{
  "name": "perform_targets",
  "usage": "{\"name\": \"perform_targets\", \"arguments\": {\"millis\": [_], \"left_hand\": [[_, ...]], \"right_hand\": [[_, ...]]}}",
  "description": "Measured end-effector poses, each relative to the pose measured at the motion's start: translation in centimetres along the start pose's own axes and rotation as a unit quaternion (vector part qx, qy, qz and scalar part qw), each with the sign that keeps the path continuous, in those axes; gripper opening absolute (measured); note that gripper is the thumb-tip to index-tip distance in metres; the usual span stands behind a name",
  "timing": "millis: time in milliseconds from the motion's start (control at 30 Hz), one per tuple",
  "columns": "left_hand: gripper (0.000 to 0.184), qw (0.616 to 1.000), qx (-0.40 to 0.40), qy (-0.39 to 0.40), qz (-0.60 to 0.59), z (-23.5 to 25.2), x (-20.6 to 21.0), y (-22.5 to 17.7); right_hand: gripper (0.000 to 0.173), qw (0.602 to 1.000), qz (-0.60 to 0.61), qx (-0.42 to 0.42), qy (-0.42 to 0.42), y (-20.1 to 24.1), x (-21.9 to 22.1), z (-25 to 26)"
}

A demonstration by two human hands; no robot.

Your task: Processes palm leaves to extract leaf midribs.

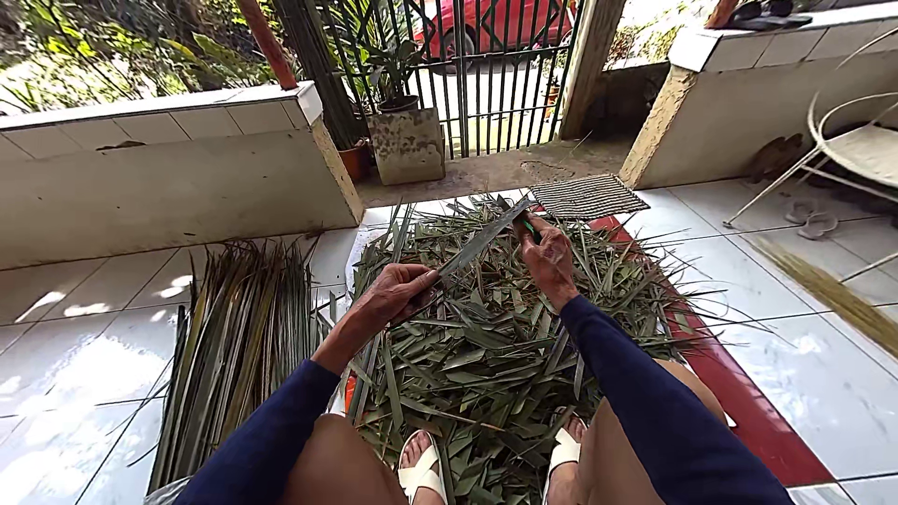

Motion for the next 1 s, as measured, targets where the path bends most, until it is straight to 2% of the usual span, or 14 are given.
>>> {"name": "perform_targets", "arguments": {"millis": [300, 400, 500, 600, 867, 1000], "left_hand": [[0.03, 0.998, -0.047, -0.02, -0.024, -0.9, -1.2, 0.6], [0.032, 0.994, -0.072, -0.006, -0.083, -0.6, -1.2, 0.7], [0.031, 0.985, -0.091, 0.036, -0.142, -0.2, -0.7, 0.8], [0.026, 0.974, -0.096, 0.081, -0.188, 0.3, 0.0, 1.1], [0.026, 0.955, -0.111, 0.137, -0.239, 0.7, 1.1, 1.0], [0.026, 0.948, -0.11, 0.158, -0.254, 0.7, 1.2, 1.2]], "right_hand": [[0.041, 0.997, 0.019, 0.02, -0.071, -2.6, -2.2, 3.1], [0.04, 0.997, 0.071, -0.03, -0.011, -0.8, -1.0, 0.7], [0.037, 0.99, 0.101, -0.067, 0.078, 1.4, 1.2, -3.3], [0.036, 0.983, 0.102, -0.083, 0.127, 2.0, 3.2, -5.3], [0.036, 0.978, 0.099, -0.121, 0.135, 2.3, 3.5, -5.8], [0.035, 0.982, 0.084, -0.13, 0.11, 2.2, 3.1, -5.4]]}}
Point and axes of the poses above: each hand's wrist, its own z-axis towards the middle knuckle, its own x-axis out of the palm, y = z × x, the point moved 4 cm from there along z, towards the middle knuckle, and after that the axes turned 4 degrees about x, right-handed, at the moved point
